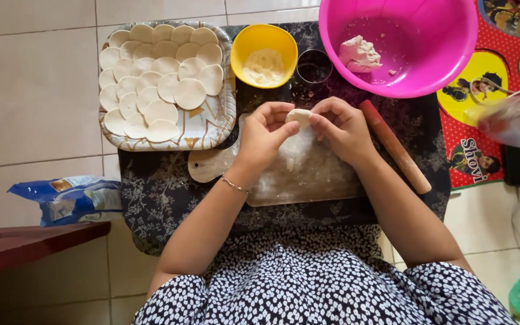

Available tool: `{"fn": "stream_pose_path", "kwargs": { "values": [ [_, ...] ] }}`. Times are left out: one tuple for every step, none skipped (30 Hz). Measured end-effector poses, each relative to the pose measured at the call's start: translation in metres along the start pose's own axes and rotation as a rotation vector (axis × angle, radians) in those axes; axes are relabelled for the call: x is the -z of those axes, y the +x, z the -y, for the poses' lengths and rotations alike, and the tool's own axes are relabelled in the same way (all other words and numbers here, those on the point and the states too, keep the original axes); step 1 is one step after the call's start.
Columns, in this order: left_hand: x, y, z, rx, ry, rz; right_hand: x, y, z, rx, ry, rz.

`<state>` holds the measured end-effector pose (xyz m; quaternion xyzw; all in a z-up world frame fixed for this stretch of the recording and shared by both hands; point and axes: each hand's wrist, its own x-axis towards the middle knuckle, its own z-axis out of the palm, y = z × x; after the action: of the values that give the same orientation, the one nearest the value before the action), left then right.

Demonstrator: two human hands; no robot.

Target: The person is rolling out small portions of dough with a rolling pin and then filling them to create dumplings.

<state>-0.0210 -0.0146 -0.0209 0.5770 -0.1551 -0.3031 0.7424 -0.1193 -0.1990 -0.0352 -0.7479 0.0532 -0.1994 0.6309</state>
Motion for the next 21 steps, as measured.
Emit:
{"fn": "stream_pose_path", "kwargs": {
  "values": [
    [-0.001, -0.001, -0.003, 0.002, 0.001, -0.001, -0.004, 0.000, 0.007, -0.001, 0.001, 0.000],
    [-0.001, -0.002, -0.006, -0.005, 0.050, -0.009, -0.008, 0.000, 0.014, -0.038, 0.013, 0.023],
    [-0.001, -0.003, -0.008, -0.014, 0.098, -0.019, -0.012, 0.000, 0.021, -0.073, 0.023, 0.048],
    [-0.002, -0.004, -0.008, -0.014, 0.098, -0.020, -0.011, -0.001, 0.018, -0.073, 0.024, 0.049],
    [-0.004, -0.005, -0.008, -0.014, 0.086, -0.019, -0.009, -0.003, 0.015, -0.058, -0.037, 0.038],
    [-0.006, -0.006, -0.008, -0.014, 0.073, -0.018, -0.007, -0.005, 0.012, -0.043, -0.098, 0.027],
    [-0.007, -0.006, -0.007, -0.012, 0.072, -0.017, -0.006, -0.004, 0.014, -0.045, -0.098, 0.027],
    [-0.009, -0.006, -0.006, -0.029, 0.053, -0.006, -0.005, -0.003, 0.017, -0.007, -0.166, 0.022],
    [-0.009, -0.006, -0.006, -0.045, 0.036, 0.004, -0.005, -0.002, 0.019, 0.031, -0.231, 0.017],
    [-0.009, -0.008, -0.008, -0.043, 0.036, 0.003, -0.004, -0.002, 0.019, 0.030, -0.230, 0.018],
    [-0.009, -0.008, -0.011, -0.022, -0.005, 0.019, -0.003, -0.002, 0.020, 0.037, -0.245, 0.021],
    [-0.010, -0.009, -0.014, -0.002, -0.047, 0.035, -0.002, -0.003, 0.021, 0.043, -0.260, 0.023],
    [-0.009, -0.006, -0.011, 0.000, -0.047, 0.036, -0.005, -0.002, 0.024, 0.042, -0.260, 0.022],
    [-0.007, -0.004, -0.009, -0.019, 0.013, 0.013, -0.008, -0.002, 0.027, 0.007, -0.210, 0.025],
    [-0.006, -0.003, -0.005, -0.034, 0.072, -0.014, -0.011, -0.003, 0.029, -0.032, -0.158, 0.032],
    [-0.005, -0.001, -0.006, -0.028, 0.072, -0.017, -0.011, 0.000, 0.030, -0.038, -0.156, 0.034],
    [-0.006, -0.002, -0.004, -0.045, 0.092, -0.040, -0.011, 0.001, 0.030, -0.082, -0.122, 0.064],
    [-0.006, -0.002, -0.003, -0.063, 0.113, -0.062, -0.011, 0.001, 0.030, -0.126, -0.087, 0.095],
    [-0.007, -0.001, -0.003, -0.056, 0.112, -0.062, -0.010, 0.001, 0.031, -0.133, -0.087, 0.094],
    [-0.007, -0.001, -0.003, -0.063, 0.126, -0.056, -0.010, 0.002, 0.032, -0.128, -0.085, 0.090],
    [-0.007, -0.002, -0.003, -0.069, 0.142, -0.051, -0.010, 0.001, 0.033, -0.125, -0.080, 0.086]
  ]
}}
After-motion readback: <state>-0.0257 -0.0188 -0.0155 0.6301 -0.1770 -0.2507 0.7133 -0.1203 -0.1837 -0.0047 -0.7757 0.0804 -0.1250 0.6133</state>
